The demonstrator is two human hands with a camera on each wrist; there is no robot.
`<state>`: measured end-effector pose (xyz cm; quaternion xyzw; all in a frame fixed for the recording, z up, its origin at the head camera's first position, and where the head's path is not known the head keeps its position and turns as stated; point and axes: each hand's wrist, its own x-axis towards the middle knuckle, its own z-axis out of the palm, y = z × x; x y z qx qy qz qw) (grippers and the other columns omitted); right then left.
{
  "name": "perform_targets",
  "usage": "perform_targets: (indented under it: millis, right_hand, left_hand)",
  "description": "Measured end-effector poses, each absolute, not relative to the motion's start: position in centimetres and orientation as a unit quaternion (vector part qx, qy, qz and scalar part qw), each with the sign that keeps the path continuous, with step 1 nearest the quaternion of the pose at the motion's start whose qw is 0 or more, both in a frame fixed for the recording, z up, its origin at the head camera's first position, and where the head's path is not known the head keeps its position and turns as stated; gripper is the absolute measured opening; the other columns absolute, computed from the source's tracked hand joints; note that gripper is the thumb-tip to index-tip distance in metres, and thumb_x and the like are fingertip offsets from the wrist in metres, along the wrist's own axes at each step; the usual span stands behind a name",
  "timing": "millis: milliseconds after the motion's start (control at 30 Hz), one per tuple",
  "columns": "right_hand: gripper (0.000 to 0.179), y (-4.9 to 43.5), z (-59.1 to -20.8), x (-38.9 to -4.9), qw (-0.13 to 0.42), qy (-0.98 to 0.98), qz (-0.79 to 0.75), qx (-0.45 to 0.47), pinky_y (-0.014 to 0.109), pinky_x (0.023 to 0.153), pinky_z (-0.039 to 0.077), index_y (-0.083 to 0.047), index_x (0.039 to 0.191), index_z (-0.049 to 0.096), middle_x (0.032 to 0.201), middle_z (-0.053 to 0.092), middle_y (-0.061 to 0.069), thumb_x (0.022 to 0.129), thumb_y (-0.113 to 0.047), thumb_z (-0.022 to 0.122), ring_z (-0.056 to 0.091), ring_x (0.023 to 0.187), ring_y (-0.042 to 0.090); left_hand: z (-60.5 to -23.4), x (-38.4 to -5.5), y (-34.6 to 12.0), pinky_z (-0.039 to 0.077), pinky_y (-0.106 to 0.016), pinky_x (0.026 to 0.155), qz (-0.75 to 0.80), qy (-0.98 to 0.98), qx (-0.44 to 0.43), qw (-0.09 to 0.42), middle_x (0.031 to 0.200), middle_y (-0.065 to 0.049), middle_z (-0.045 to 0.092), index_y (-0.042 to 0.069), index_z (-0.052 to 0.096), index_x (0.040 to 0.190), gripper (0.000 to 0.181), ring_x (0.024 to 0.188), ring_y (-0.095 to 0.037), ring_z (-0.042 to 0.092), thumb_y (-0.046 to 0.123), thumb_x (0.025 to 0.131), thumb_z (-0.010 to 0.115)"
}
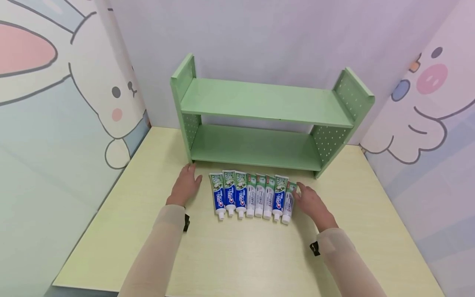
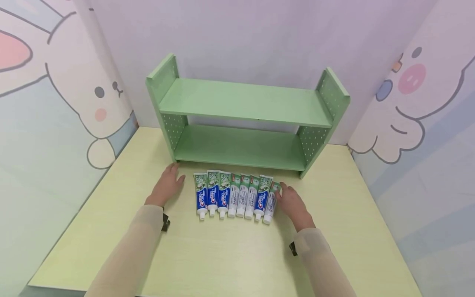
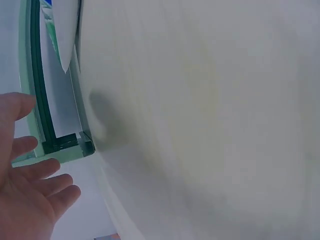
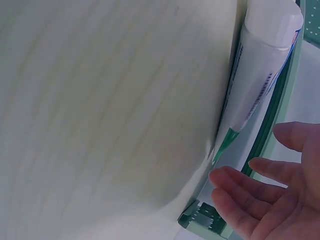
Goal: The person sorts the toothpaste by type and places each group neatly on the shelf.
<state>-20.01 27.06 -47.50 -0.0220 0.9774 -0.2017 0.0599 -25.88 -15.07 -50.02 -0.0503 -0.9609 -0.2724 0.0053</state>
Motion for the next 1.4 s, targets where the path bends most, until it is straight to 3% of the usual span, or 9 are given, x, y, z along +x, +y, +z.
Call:
perform_targets:
  millis: [700, 900, 1400]
  right_hand:
    - [0.056, 26.4, -47.6, -19.1, 0.098, 0.970, -0.221, 0.008, 0.059, 0.099, 0.036, 0.014, 0.142, 0.034, 0.130, 0.044, 0.041, 0.103, -0.025, 0.046, 0.043, 0.120, 0.054]
    - [0.054, 26.0, -48.0, -18.7, 0.099, 0.970, -0.224, 0.014, 0.058, 0.096, 0.039, 0.014, 0.140, 0.036, 0.122, 0.051, 0.038, 0.102, -0.022, 0.046, 0.048, 0.116, 0.051]
    - [0.054, 25.5, -48.0, -18.4, 0.119, 0.962, -0.238, 0.058, 0.058, 0.098, 0.037, 0.015, 0.138, 0.039, 0.130, 0.046, 0.039, 0.101, -0.023, 0.046, 0.043, 0.121, 0.053]
  left_hand:
    - [-49.1, -26.9, -16.3, 0.035, -0.057, 0.100, -0.302, -0.952, -0.019, 0.039, 0.142, -0.031, 0.036, -0.009, 0.035, 0.143, 0.052, 0.129, -0.046, 0.036, 0.022, 0.103, 0.044]
    - [-48.9, -27.2, -16.3, 0.038, -0.057, 0.097, -0.317, -0.948, 0.005, 0.038, 0.139, -0.032, 0.040, -0.009, 0.035, 0.143, 0.051, 0.127, -0.046, 0.040, 0.021, 0.103, 0.044]
    - [-48.8, -28.4, -16.3, 0.045, -0.054, 0.088, -0.352, -0.934, 0.030, 0.058, 0.123, -0.031, 0.051, -0.011, 0.038, 0.139, 0.047, 0.112, -0.044, 0.053, 0.019, 0.103, 0.044]
